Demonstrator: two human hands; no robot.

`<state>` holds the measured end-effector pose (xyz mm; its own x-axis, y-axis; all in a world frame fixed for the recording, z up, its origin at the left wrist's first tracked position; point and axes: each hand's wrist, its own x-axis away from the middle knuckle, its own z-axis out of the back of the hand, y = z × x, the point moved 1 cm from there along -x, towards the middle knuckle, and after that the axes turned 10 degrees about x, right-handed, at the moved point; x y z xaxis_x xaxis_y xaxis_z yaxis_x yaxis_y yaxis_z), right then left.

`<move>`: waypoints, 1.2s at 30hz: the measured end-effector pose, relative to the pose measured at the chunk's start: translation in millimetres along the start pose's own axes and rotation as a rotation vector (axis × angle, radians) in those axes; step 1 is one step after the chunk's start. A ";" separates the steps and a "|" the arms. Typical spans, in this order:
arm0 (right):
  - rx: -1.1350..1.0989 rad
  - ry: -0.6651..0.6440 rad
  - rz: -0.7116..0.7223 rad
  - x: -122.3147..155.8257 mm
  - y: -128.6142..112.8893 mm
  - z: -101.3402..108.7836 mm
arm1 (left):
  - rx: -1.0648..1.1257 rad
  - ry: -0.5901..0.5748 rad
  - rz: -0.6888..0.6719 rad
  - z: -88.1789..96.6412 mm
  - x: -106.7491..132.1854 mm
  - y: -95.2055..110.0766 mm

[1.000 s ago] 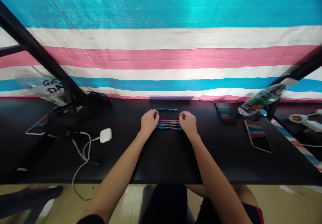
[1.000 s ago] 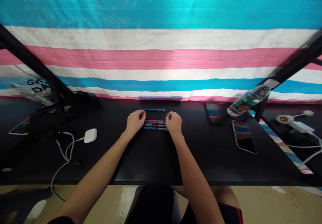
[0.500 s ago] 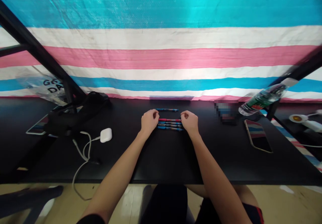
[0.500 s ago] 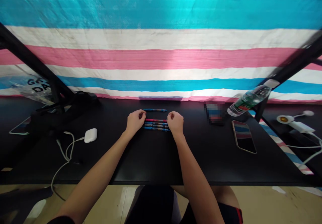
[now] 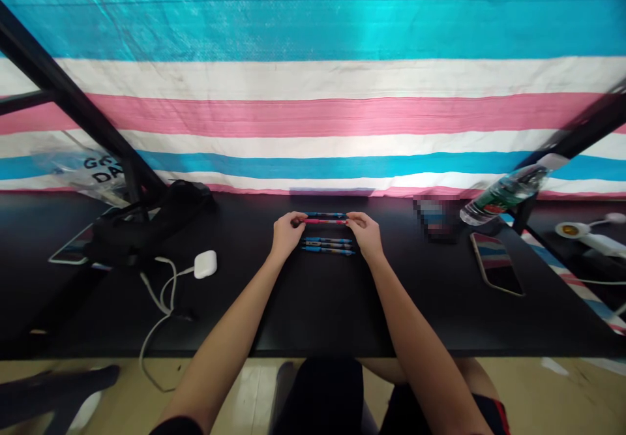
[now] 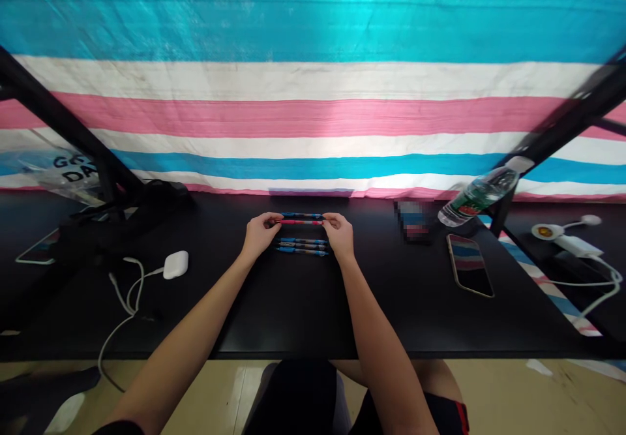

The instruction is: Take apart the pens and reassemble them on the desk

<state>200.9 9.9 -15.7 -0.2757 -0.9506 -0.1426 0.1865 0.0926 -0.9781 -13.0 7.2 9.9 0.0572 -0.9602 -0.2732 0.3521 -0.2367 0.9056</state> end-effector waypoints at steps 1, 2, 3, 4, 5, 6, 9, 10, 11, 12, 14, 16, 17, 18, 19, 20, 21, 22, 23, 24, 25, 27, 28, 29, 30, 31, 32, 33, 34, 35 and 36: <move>-0.041 -0.006 -0.016 -0.4 -0.3 -0.3 | 0.045 -0.008 0.019 -0.4 -0.7 -1.6; -0.070 -0.014 -0.028 -0.4 -1.0 -0.5 | 0.096 -0.023 0.038 -0.8 -1.4 -3.3; -0.091 -0.022 -0.037 -0.1 -1.9 -0.8 | 0.139 -0.031 0.057 -1.2 -2.0 -4.8; -0.105 -0.033 -0.042 0.5 -2.8 -1.1 | 0.172 -0.036 0.073 -1.6 -2.5 -6.1; -0.111 -0.045 -0.045 1.1 -3.5 -1.5 | 0.195 -0.034 0.088 -1.8 -2.9 -7.0; -0.110 -0.058 -0.043 1.8 -4.0 -1.9 | 0.206 -0.027 0.100 -2.0 -3.1 -7.5; -0.094 -0.102 -0.033 4.0 -5.3 -3.3 | 0.205 -0.006 0.117 -2.3 -3.0 -6.7; -0.090 -0.114 -0.029 4.7 -5.9 -3.9 | 0.195 -0.005 0.117 -2.5 -2.7 -5.9; -0.090 -0.125 -0.026 5.3 -6.7 -4.6 | 0.179 -0.005 0.114 -2.7 -2.3 -4.9; -0.094 -0.136 -0.022 5.9 -7.7 -5.2 | 0.157 -0.005 0.109 -2.8 -1.9 -3.7; -0.110 -0.161 -0.021 7.0 -9.9 -6.3 | 0.100 0.000 0.092 -2.8 -1.0 -1.2; -0.120 -0.188 -0.027 7.5 -11.2 -6.9 | 0.044 0.000 0.078 -2.7 -0.2 1.4; -0.122 -0.201 -0.032 7.5 -11.3 -7.0 | 0.022 -0.002 0.072 -2.6 0.1 2.7; -0.125 -0.210 -0.040 7.3 -11.0 -6.9 | 0.002 -0.007 0.068 -2.5 0.4 3.9; -0.136 -0.216 -0.049 7.0 -10.4 -6.6 | -0.015 -0.015 0.062 -2.5 0.7 5.0; -0.154 -0.219 -0.062 6.5 -9.6 -6.2 | -0.029 -0.021 0.053 -2.6 0.9 6.0; -0.179 -0.220 -0.077 6.1 -8.9 -5.8 | -0.041 -0.027 0.042 -2.7 1.1 6.8; -0.204 -0.221 -0.092 5.7 -8.2 -5.5 | -0.048 -0.032 0.031 -2.8 1.3 7.4; -0.228 -0.222 -0.107 5.5 -7.9 -5.2 | -0.049 -0.036 0.023 -2.9 1.4 7.8; -0.248 -0.223 -0.120 5.4 -7.9 -5.2 | -0.044 -0.037 0.019 -2.9 1.6 8.1; -0.261 -0.226 -0.131 5.5 -8.3 -5.3 | -0.034 -0.036 0.022 -2.9 1.7 8.2; -0.280 -0.233 -0.147 6.0 -9.8 -5.9 | -0.010 -0.030 0.049 -2.8 2.0 8.3; -0.287 -0.232 -0.153 6.3 -10.6 -6.3 | 0.004 -0.025 0.068 -2.9 2.2 8.4; -0.293 -0.229 -0.155 6.4 -11.3 -6.8 | 0.020 -0.020 0.083 -3.2 2.4 8.4; -0.297 -0.222 -0.158 6.4 -11.8 -7.1 | 0.041 -0.018 0.090 -3.7 2.6 8.3; -0.302 -0.211 -0.161 6.2 -11.9 -7.3 | 0.068 -0.020 0.090 -4.4 2.7 8.0; -0.310 -0.196 -0.166 5.9 -11.7 -7.3 | 0.101 -0.026 0.083 -5.3 2.6 7.5; -0.319 -0.180 -0.172 5.4 -11.4 -7.3 | 0.136 -0.036 0.073 -6.4 2.5 6.7; -0.328 -0.168 -0.178 4.9 -10.9 -7.1 | 0.170 -0.047 0.063 -7.5 2.2 5.7; -0.336 -0.161 -0.184 4.4 -10.4 -7.0 | 0.199 -0.059 0.055 -8.4 2.0 4.7; -0.340 -0.158 -0.188 4.1 -10.0 -6.9 | 0.221 -0.074 0.049 -9.1 1.7 3.7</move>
<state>191.5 7.1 -7.5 -0.1219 -0.9917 0.0421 -0.1824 -0.0193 -0.9830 -3.1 6.1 9.8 -0.0020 -0.9778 -0.2096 0.1373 -0.2079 0.9685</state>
